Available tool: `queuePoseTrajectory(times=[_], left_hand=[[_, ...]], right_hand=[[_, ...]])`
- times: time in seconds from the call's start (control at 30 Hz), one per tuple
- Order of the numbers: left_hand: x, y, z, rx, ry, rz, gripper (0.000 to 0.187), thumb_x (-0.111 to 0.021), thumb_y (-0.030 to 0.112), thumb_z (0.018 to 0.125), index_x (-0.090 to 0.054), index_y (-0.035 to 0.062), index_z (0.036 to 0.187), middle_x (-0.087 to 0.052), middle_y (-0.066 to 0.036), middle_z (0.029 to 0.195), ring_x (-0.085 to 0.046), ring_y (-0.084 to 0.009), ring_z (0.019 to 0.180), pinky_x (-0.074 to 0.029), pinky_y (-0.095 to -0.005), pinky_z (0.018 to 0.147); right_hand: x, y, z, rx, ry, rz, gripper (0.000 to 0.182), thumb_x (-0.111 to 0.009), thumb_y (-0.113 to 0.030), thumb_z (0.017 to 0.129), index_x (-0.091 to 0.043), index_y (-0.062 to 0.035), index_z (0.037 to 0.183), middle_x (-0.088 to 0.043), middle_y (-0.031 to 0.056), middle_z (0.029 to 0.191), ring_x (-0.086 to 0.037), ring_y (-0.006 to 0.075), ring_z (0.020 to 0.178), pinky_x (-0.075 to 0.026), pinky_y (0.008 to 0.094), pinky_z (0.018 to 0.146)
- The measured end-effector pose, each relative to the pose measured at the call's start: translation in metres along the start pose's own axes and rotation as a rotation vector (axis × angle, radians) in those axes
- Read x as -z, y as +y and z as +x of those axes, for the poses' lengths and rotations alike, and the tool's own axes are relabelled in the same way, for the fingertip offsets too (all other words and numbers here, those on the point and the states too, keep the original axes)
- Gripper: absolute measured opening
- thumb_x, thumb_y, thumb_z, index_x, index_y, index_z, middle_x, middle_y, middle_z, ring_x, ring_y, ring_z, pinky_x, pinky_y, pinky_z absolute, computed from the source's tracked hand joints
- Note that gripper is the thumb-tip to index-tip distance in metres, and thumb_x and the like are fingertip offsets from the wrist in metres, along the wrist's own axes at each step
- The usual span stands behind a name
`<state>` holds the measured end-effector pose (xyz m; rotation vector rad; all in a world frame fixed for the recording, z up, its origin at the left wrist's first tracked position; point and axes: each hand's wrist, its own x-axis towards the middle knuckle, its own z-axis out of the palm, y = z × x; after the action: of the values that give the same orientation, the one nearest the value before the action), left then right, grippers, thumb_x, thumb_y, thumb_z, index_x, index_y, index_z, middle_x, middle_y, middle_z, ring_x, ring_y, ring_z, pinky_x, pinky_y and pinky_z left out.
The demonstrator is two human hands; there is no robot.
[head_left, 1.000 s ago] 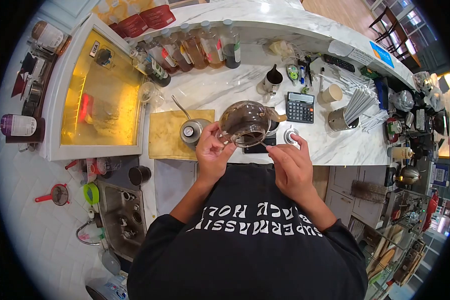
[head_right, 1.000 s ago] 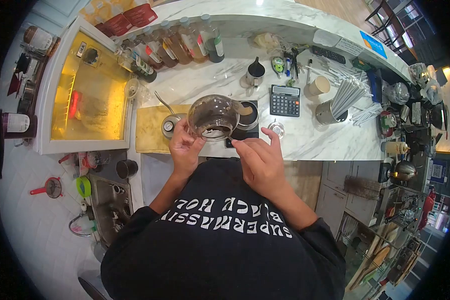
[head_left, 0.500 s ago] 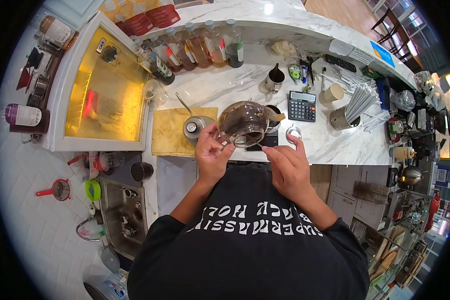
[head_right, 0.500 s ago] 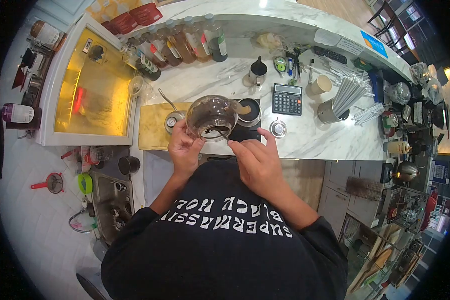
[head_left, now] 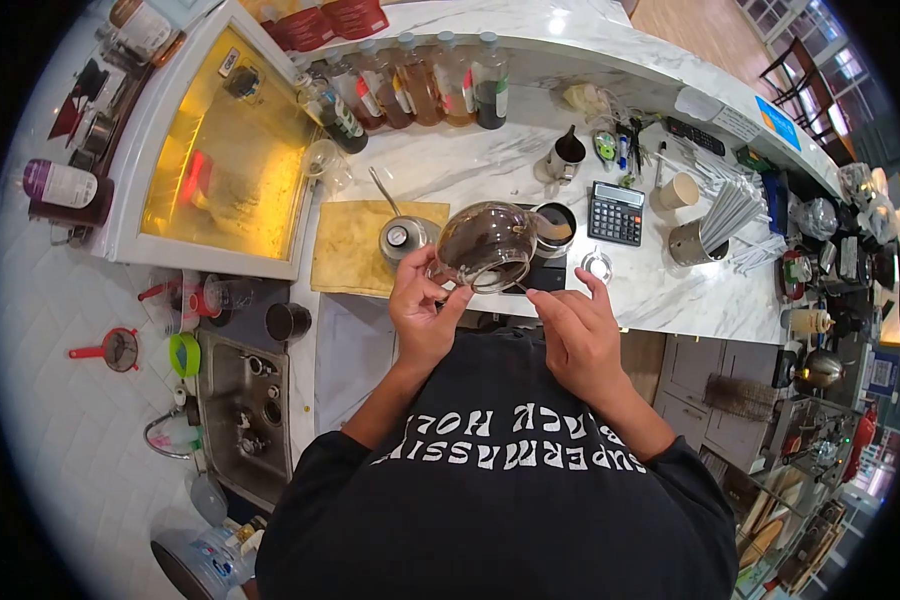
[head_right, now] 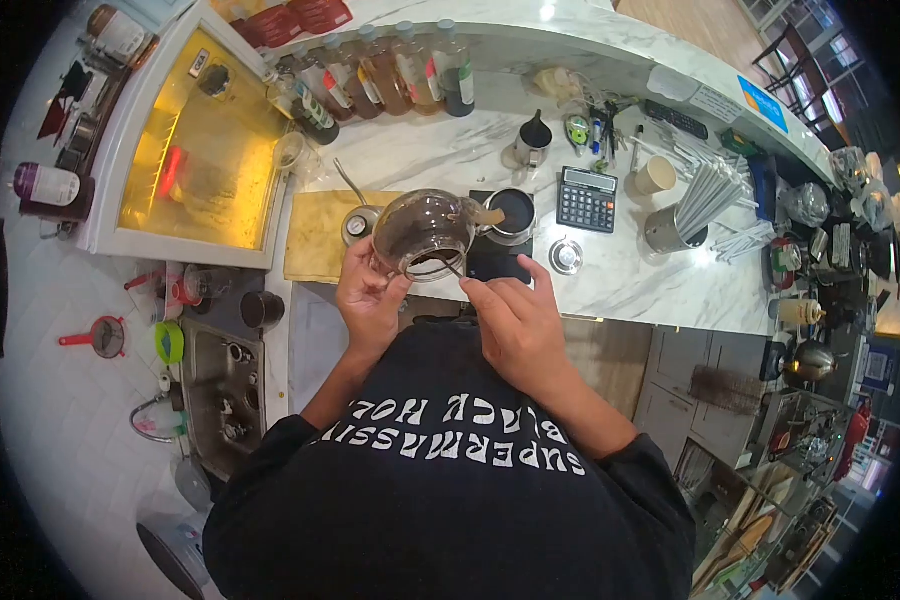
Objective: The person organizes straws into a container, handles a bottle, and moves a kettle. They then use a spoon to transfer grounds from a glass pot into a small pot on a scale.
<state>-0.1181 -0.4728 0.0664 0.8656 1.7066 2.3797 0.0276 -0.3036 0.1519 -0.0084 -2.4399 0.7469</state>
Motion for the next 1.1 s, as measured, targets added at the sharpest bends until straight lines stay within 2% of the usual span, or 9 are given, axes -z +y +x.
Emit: queuePoseTrajectory(times=[0.47,0.77,0.87,0.93,0.97,1.03,1.07,1.1], left_hand=[[0.005,0.008,-0.012,-0.092,0.089,0.118,0.030,-0.082,-0.005,0.084,-0.054,0.0005,0.077,-0.051,-0.023,0.135,-0.061,-0.0318,0.126,-0.056,-0.0454,0.104],[-0.011,0.002,-0.007,-0.094,0.079,0.100,0.028,-0.082,-0.006,0.084,-0.055,-0.0001,0.078,-0.051,-0.023,0.135,-0.062,-0.0311,0.125,-0.058,-0.0462,0.103],[-0.017,-0.004,-0.006,-0.089,0.056,0.117,0.028,-0.082,-0.006,0.084,-0.055,-0.0004,0.079,-0.051,-0.023,0.135,-0.062,-0.0310,0.124,-0.059,-0.0460,0.102],[-0.023,-0.003,-0.003,-0.085,0.050,0.125,0.028,-0.082,-0.005,0.084,-0.055,-0.0004,0.079,-0.051,-0.023,0.135,-0.062,-0.0313,0.124,-0.059,-0.0461,0.101],[-0.026,-0.002,-0.001,-0.084,0.049,0.133,0.028,-0.083,-0.005,0.084,-0.055,-0.0004,0.078,-0.052,-0.023,0.134,-0.062,-0.0317,0.124,-0.060,-0.0462,0.100],[-0.031,0.001,0.004,-0.092,0.038,0.183,0.029,-0.083,-0.005,0.084,-0.055,-0.0003,0.078,-0.052,-0.022,0.134,-0.062,-0.0319,0.124,-0.061,-0.0456,0.099],[-0.033,0.001,0.005,-0.092,0.026,0.230,0.029,-0.083,-0.004,0.083,-0.055,-0.0003,0.077,-0.053,-0.022,0.133,-0.063,-0.0322,0.124,-0.061,-0.0451,0.098],[-0.035,0.001,0.007,-0.095,0.029,0.233,0.029,-0.083,-0.004,0.083,-0.055,-0.0003,0.077,-0.053,-0.022,0.133,-0.063,-0.0322,0.124,-0.061,-0.0451,0.098]], right_hand=[[0.001,-0.005,0.004,0.017,-0.071,-0.017,0.041,-0.070,0.009,0.080,-0.068,-0.0039,0.119,-0.068,0.0044,0.090,-0.068,0.0210,0.086,-0.044,0.0550,0.107],[0.006,0.001,0.001,-0.032,-0.048,0.026,0.037,-0.070,0.009,0.084,-0.067,-0.0031,0.119,-0.068,0.0054,0.085,-0.069,0.0219,0.079,-0.045,0.0546,0.105],[0.012,0.005,0.001,-0.107,-0.073,0.117,0.032,-0.068,0.007,0.088,-0.067,-0.0024,0.119,-0.069,0.0079,0.082,-0.070,0.0242,0.076,-0.048,0.0544,0.102],[0.015,0.010,0.002,-0.280,-0.088,0.299,0.024,-0.063,0.001,0.097,-0.067,-0.0003,0.120,-0.071,0.0089,0.081,-0.071,0.0209,0.074,-0.053,0.0469,0.095],[0.016,0.012,0.003,-0.275,-0.086,0.301,0.024,-0.063,0.001,0.097,-0.067,-0.0003,0.120,-0.071,0.0089,0.081,-0.071,0.0209,0.074,-0.053,0.0469,0.095],[0.016,0.016,0.006,-0.734,-0.115,0.754,0.022,-0.057,-0.006,0.104,-0.066,0.0040,0.121,-0.073,0.0098,0.082,-0.072,0.0173,0.078,-0.056,0.0371,0.087],[0.016,0.019,0.008,-0.727,-0.117,0.757,0.022,-0.057,-0.006,0.104,-0.066,0.0040,0.121,-0.073,0.0098,0.082,-0.072,0.0173,0.078,-0.056,0.0371,0.087],[0.016,0.024,0.010,-0.764,-0.072,0.904,0.023,-0.055,-0.008,0.105,-0.066,0.0056,0.121,-0.073,0.0100,0.082,-0.071,0.0166,0.079,-0.056,0.0335,0.085]])
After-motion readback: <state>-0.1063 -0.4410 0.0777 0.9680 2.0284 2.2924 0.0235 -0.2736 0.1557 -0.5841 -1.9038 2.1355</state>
